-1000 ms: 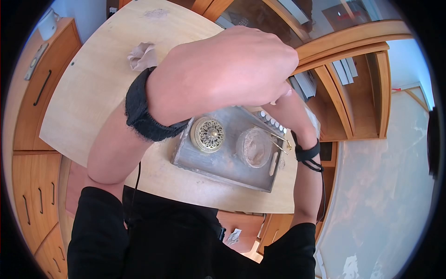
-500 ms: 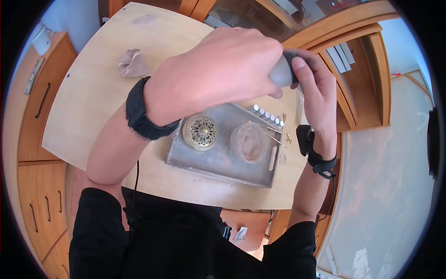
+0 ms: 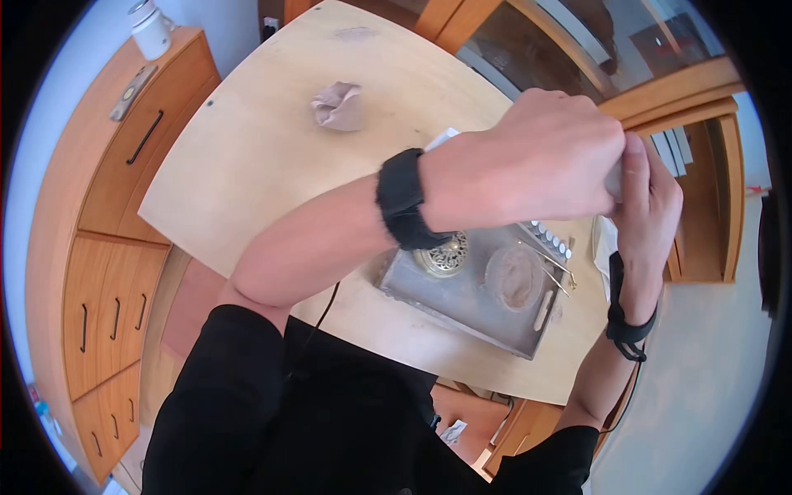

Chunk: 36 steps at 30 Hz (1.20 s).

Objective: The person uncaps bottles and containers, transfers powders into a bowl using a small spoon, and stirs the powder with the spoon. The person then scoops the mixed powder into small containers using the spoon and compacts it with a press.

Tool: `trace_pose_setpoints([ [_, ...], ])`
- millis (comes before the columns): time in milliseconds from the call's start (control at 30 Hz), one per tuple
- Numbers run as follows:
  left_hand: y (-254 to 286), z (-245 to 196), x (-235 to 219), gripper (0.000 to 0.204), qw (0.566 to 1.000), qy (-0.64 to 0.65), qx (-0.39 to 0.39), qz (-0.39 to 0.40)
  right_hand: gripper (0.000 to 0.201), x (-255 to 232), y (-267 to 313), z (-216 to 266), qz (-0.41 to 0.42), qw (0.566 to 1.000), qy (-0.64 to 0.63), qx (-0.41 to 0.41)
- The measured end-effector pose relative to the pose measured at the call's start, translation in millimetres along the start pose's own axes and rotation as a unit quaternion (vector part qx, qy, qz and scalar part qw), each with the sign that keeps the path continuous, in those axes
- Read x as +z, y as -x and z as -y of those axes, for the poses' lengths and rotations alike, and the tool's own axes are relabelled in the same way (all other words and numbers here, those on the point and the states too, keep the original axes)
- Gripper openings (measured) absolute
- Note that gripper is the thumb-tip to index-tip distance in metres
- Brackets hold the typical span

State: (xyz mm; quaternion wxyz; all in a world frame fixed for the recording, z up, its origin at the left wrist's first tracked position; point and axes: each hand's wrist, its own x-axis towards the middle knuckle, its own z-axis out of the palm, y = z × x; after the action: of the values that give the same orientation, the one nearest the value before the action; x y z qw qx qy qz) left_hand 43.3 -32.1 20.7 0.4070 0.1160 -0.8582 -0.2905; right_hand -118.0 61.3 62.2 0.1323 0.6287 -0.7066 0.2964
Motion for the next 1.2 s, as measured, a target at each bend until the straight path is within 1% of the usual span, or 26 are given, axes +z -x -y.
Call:
trace_pose_setpoints([
  [33, 0.6, 2.3, 4.2, 0.033, 0.999, -0.011, 0.019, -0.029, 0.046, -0.5, 1.5, 0.4, -0.003, 1.0, 0.001, 0.001],
  [67, 0.8, 3.8, 7.6, 0.033, 0.999, -0.015, 0.012, -0.031, 0.045, -0.5, 3.4, 1.3, -0.005, 1.0, 0.002, 0.003],
  [133, -0.2, 5.2, 12.9, 0.032, 0.997, -0.027, 0.039, -0.056, 0.044, -8.3, 3.4, -2.6, 0.013, 1.0, 0.005, -0.009],
  [167, 0.7, 2.9, 11.6, 0.031, 0.999, -0.007, 0.036, -0.04, 0.043, -11.0, 3.0, -4.4, 0.026, 0.999, 0.014, -0.016],
  [300, -0.2, -1.9, 14.6, 0.032, 0.999, 0.003, 0.03, -0.04, 0.039, -13.4, 7.2, -10.9, 0.012, 0.999, 0.002, -0.038],
  [367, -0.5, -2.7, 12.9, 0.038, 0.997, 0.076, 0.008, -0.008, 0.037, -17.1, 10.0, -13.5, 0.014, 0.997, -0.018, -0.072],
  [400, -1.0, -3.0, 12.0, 0.038, 0.997, 0.077, 0.01, -0.008, 0.037, -20.8, 9.7, -18.3, 0.012, 0.997, -0.016, -0.072],
  [467, -1.1, -4.0, 7.8, 0.044, 0.985, 0.164, -0.012, 0.044, 0.037, -28.6, 9.2, -30.5, 0.049, 0.983, -0.072, -0.159],
  [500, -1.3, -4.2, 2.5, 0.044, 0.986, 0.162, -0.01, 0.044, 0.037, -28.7, 11.4, -30.6, 0.047, 0.983, -0.072, -0.161],
  [567, -3.3, -5.0, -8.9, 0.048, 0.971, 0.186, -0.064, 0.135, 0.047, -28.9, 17.1, -29.0, 0.085, 0.971, -0.174, -0.143],
  [600, -4.5, -3.5, -10.0, 0.048, 0.971, 0.186, -0.063, 0.134, 0.047, -31.4, 17.0, -24.9, 0.085, 0.971, -0.173, -0.143],
  [667, -6.2, -0.7, -9.9, 0.048, 0.974, 0.151, -0.1, 0.133, 0.057, -38.1, 15.3, -16.1, 0.106, 0.977, -0.152, -0.101],
  [700, -6.1, 0.7, -7.1, 0.048, 0.974, 0.152, -0.099, 0.134, 0.056, -39.7, 13.1, -20.7, 0.117, 0.971, -0.199, -0.053],
  [733, -5.8, 2.7, -2.0, 0.049, 0.981, 0.132, -0.077, 0.121, 0.056, -43.9, 9.4, -27.8, 0.116, 0.972, -0.197, -0.052],
  [767, -5.2, 4.5, 3.0, 0.049, 0.986, 0.112, -0.055, 0.108, 0.056, -48.3, 4.8, -31.2, 0.182, 0.972, -0.145, 0.007],
  [800, -3.7, 5.7, 8.6, 0.049, 0.986, 0.113, -0.054, 0.108, 0.055, -50.8, 2.7, -30.7, 0.247, 0.962, -0.093, 0.066],
  [833, -1.9, 7.1, 13.2, 0.049, 0.991, 0.078, -0.037, 0.098, 0.046, -48.5, 7.7, -25.8, 0.243, 0.959, -0.111, 0.092],
  [867, -0.8, 6.0, 11.2, 0.049, 0.995, 0.042, -0.021, 0.085, 0.046, -47.5, 10.1, -17.7, 0.242, 0.96, -0.111, 0.089],
  [900, -0.8, 5.0, 7.9, 0.049, 0.995, 0.04, -0.023, 0.083, 0.045, -47.3, 12.9, -10.8, 0.229, 0.969, -0.091, 0.011],
  [933, -1.6, 3.1, 4.3, 0.048, 0.992, 0.047, -0.045, 0.111, 0.045, -46.2, 14.7, -6.2, 0.213, 0.972, -0.07, -0.067],
  [967, -1.7, 1.3, 1.1, 0.048, 0.987, 0.054, -0.066, 0.139, 0.048, -43.2, 15.6, -4.2, 0.194, 0.973, -0.106, -0.064],
  [1000, -0.9, 1.9, 1.8, 0.048, 0.987, 0.054, -0.066, 0.139, 0.048, -43.9, 12.1, -8.5, 0.195, 0.973, -0.106, -0.064],
  [1067, -2.1, 2.0, 6.8, 0.048, 0.989, 0.04, -0.055, 0.131, 0.059, -49.8, 3.3, -19.2, 0.311, 0.945, -0.056, 0.09],
  [1100, -2.7, 1.7, 7.8, 0.048, 0.989, 0.043, -0.051, 0.133, 0.059, -50.2, 6.5, -17.8, 0.308, 0.945, -0.053, 0.094],
  [1167, -1.8, 3.3, 6.8, 0.049, 0.987, 0.022, -0.061, 0.15, 0.06, -45.0, 12.3, -8.7, 0.259, 0.962, -0.08, -0.021],
  [1200, -0.9, 4.6, 6.6, 0.049, 0.986, 0.022, -0.062, 0.151, 0.06, -44.9, 10.7, -11.6, 0.26, 0.962, -0.081, -0.021],
])
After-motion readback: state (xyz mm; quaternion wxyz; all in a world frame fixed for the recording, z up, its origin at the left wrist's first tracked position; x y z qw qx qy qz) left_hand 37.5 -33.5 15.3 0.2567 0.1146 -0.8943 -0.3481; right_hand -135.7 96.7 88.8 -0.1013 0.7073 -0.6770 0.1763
